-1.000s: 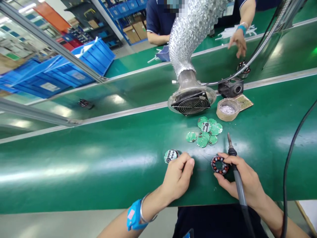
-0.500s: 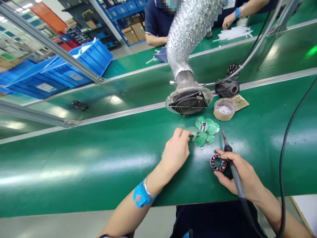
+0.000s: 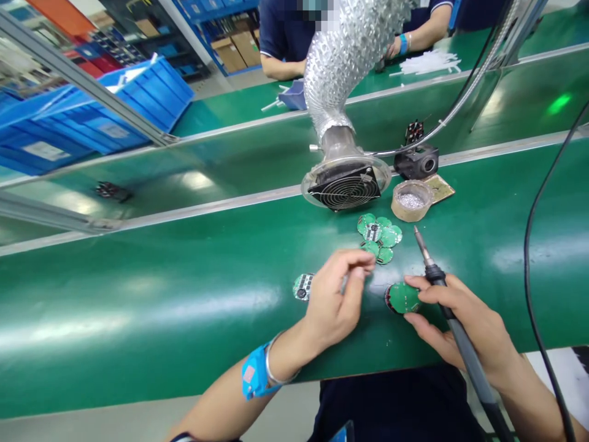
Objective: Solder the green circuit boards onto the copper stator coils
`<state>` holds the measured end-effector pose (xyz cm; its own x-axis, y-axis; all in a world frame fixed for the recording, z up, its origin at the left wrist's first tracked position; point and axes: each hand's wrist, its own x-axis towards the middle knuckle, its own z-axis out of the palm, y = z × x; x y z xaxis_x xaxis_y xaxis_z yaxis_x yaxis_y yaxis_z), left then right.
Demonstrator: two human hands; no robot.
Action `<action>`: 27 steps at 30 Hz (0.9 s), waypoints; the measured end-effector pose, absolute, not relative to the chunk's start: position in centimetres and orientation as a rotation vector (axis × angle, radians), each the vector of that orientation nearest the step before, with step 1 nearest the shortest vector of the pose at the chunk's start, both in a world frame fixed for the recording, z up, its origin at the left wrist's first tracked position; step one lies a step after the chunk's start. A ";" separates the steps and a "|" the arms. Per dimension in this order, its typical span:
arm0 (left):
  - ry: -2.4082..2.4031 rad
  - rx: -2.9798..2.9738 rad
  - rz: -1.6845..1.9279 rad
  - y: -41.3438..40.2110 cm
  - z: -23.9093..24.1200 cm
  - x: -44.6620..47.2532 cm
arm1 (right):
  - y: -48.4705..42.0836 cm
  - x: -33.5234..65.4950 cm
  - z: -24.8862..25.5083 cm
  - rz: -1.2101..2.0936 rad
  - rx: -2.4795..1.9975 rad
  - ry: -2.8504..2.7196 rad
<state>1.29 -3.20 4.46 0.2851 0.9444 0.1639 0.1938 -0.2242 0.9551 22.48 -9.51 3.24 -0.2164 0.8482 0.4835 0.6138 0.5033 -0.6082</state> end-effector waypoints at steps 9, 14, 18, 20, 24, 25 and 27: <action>0.898 1.487 0.609 -4.7 0.0 1.0 | -9.0 22.6 2.7 0.450 -1.208 -2.094; 0.992 1.455 0.711 -5.8 -0.8 1.3 | -8.9 23.2 2.5 0.478 -1.205 -2.132; 0.903 1.366 0.705 -4.0 0.2 1.2 | -9.0 23.5 2.1 0.486 -1.182 -2.147; 0.810 1.376 0.611 -2.7 1.2 1.5 | -9.0 23.4 2.1 0.501 -1.175 -2.129; 0.773 1.468 0.424 -0.9 3.0 2.6 | -9.1 22.9 2.6 0.512 -1.163 -2.011; 0.792 1.495 0.401 -0.8 3.2 2.9 | -9.1 22.6 2.9 0.492 -1.156 -1.968; 0.817 1.534 0.371 -0.7 3.4 3.3 | -9.1 22.1 3.3 0.419 -1.135 -1.899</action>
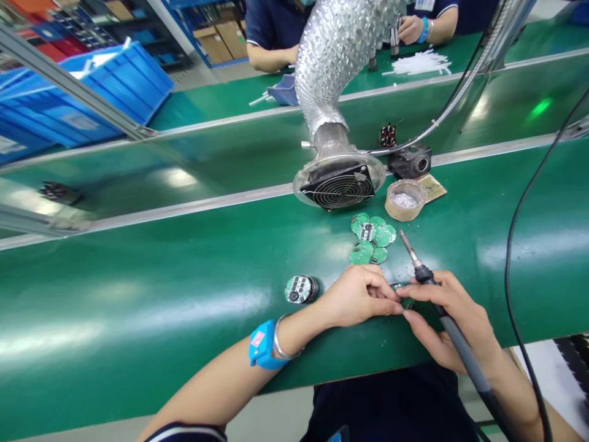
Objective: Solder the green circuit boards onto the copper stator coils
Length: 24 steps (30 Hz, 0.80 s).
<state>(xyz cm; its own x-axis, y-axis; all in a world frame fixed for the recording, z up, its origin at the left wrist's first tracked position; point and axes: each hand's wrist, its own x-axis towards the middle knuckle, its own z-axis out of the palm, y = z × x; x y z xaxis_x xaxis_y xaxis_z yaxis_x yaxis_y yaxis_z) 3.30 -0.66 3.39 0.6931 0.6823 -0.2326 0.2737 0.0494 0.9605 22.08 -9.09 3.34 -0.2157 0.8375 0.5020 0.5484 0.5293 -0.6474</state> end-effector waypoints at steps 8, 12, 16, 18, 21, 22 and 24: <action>0.833 1.661 0.364 -0.9 3.6 3.4 | -8.7 21.0 3.9 0.369 -1.166 -1.951; 0.805 1.574 0.357 -0.9 3.2 3.1 | -8.8 21.2 3.6 0.396 -1.199 -1.963; 0.811 1.574 0.403 -1.2 2.7 3.1 | -8.9 21.5 3.4 0.369 -1.229 -1.989; 0.854 1.663 0.423 -1.4 2.8 3.2 | -9.2 21.7 3.8 0.338 -1.251 -1.998; 0.896 1.767 0.416 -1.6 3.3 3.3 | -10.4 22.4 5.0 0.319 -1.298 -1.962; 0.909 1.791 0.413 -1.7 3.5 3.4 | -11.0 22.6 5.5 0.321 -1.315 -1.951; 0.931 1.832 0.409 -1.7 3.8 3.5 | -12.3 23.1 6.5 0.305 -1.341 -1.954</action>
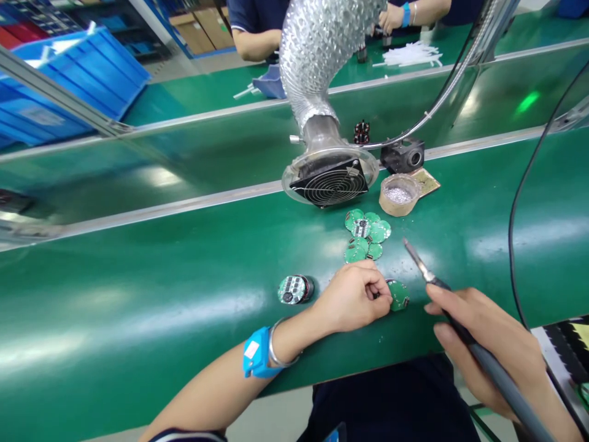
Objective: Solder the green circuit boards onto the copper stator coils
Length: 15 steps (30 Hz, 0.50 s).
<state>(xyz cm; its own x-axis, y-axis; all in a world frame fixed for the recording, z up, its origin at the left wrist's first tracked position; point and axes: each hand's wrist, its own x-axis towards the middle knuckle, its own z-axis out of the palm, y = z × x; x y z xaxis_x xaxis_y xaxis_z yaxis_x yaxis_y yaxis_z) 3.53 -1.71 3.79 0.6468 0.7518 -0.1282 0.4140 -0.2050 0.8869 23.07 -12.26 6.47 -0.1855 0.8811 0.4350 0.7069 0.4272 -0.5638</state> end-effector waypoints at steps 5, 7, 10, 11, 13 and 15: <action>0.945 1.890 0.432 -1.8 3.9 3.7 | -15.0 23.3 7.5 0.281 -1.328 -2.058; 0.953 1.894 0.435 -1.8 3.9 3.7 | -15.4 22.9 7.3 0.260 -1.345 -2.044; 0.958 1.904 0.435 -1.9 3.9 3.7 | -15.4 22.1 6.9 0.205 -1.369 -1.998; 0.960 1.907 0.435 -1.9 4.0 3.7 | -15.3 21.9 6.8 0.193 -1.359 -2.000; 0.964 1.915 0.436 -1.9 4.0 3.7 | -15.1 21.7 6.8 0.175 -1.346 -2.005; 0.969 1.922 0.437 -1.9 4.1 3.8 | -15.1 21.7 7.0 0.172 -1.344 -2.019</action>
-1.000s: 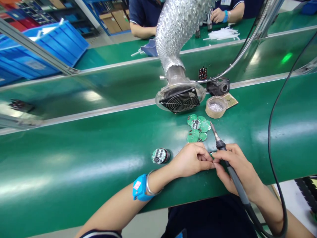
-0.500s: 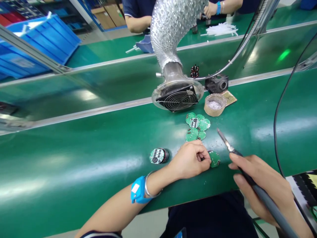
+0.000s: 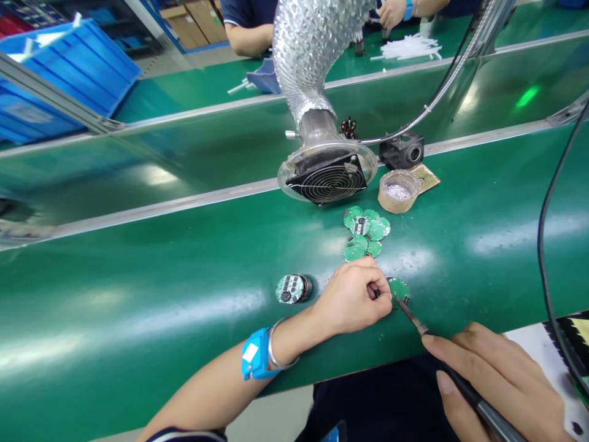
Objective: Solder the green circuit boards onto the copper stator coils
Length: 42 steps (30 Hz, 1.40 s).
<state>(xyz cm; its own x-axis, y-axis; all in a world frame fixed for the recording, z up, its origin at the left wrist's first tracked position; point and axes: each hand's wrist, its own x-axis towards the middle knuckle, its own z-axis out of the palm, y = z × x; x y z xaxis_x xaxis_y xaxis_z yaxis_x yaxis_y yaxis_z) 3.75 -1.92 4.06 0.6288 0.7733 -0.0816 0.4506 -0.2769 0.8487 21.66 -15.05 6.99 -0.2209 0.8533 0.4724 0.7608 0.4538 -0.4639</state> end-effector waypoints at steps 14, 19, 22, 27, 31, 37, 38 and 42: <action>0.986 1.943 0.442 -2.1 4.0 3.9 | -15.0 21.9 7.5 0.160 -1.331 -2.056; 0.978 1.947 0.446 -2.1 4.2 3.9 | -15.1 23.1 7.5 0.159 -1.357 -2.035; 0.976 1.956 0.445 -2.1 4.2 4.1 | -13.6 22.8 6.0 0.128 -1.384 -1.917; 0.952 1.960 0.419 -1.9 4.5 3.2 | -10.4 21.3 3.1 0.300 -1.306 -1.928; 0.907 1.956 0.370 -1.5 4.7 0.9 | -9.8 21.0 2.3 0.393 -1.290 -1.915; 0.782 1.763 0.442 -1.6 3.9 0.3 | -10.1 21.5 1.9 0.417 -1.308 -1.918; 0.770 1.711 0.443 -1.7 3.8 0.7 | -10.1 21.6 2.0 0.407 -1.309 -1.916; 0.780 1.623 0.405 -2.0 3.8 2.5 | -10.0 21.5 2.9 0.356 -1.282 -1.853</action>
